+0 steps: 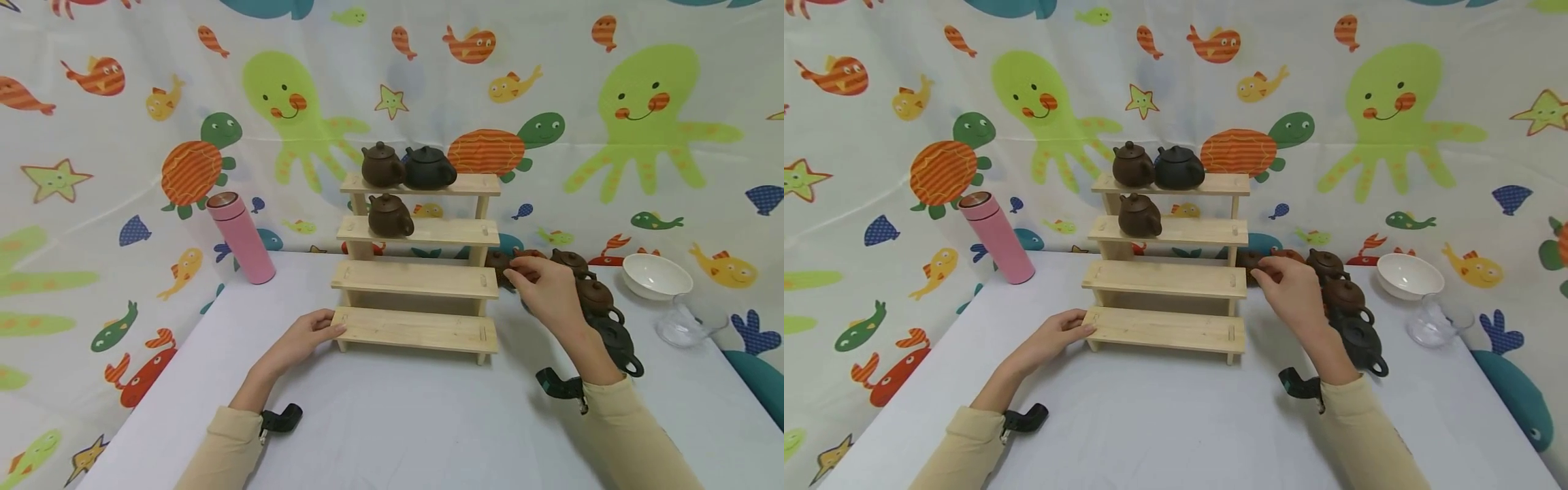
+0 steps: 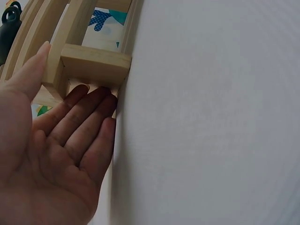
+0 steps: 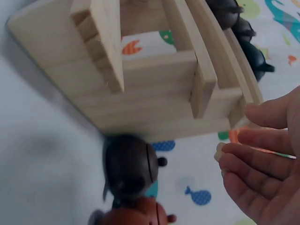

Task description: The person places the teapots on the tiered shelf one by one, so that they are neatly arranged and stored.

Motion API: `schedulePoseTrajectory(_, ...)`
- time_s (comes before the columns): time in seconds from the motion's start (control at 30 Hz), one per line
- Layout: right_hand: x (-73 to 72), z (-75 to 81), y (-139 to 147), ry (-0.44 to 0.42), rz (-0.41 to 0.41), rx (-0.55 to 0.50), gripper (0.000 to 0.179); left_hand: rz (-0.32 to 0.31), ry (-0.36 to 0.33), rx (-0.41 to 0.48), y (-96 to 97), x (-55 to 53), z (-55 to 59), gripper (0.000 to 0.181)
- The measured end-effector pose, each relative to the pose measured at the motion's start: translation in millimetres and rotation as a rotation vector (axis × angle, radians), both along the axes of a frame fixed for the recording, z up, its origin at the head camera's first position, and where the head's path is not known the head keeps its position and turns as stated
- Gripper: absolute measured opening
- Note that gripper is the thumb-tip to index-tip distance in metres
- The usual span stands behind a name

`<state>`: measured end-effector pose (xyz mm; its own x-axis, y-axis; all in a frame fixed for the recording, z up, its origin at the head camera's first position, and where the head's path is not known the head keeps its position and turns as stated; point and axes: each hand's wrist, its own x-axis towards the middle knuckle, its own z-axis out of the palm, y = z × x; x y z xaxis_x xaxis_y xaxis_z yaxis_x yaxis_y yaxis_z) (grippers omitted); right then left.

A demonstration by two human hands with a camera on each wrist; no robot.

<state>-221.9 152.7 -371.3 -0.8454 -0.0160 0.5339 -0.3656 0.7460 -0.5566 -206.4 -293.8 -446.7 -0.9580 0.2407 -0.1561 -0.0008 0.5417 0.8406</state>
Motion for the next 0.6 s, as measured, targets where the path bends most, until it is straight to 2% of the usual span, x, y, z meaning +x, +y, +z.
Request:
schedulePoseTrajectory(0.1,6.4,-1.0,17,-0.043,-0.027,0.020,0.024,-0.004,0.006,0.003,3.2,-2.5,-1.2,0.057)
schedulePoseTrajectory(0.3,16.4,-5.6,50,-0.161,-0.049,0.062,0.027,-0.008,0.007,-0.003,1.0,-0.8,-0.1,0.058)
schedulePoseTrajectory(0.4,21.6,-7.1,66,-0.194,-0.026,0.093,0.025,0.008,0.004,-0.003,1.5,-0.7,0.4,0.057)
schedulePoseTrajectory(0.6,33.0,-10.1,97,-0.200,0.029,0.180,0.020,-0.004,0.009,-0.005,1.9,-1.2,0.2,0.057)
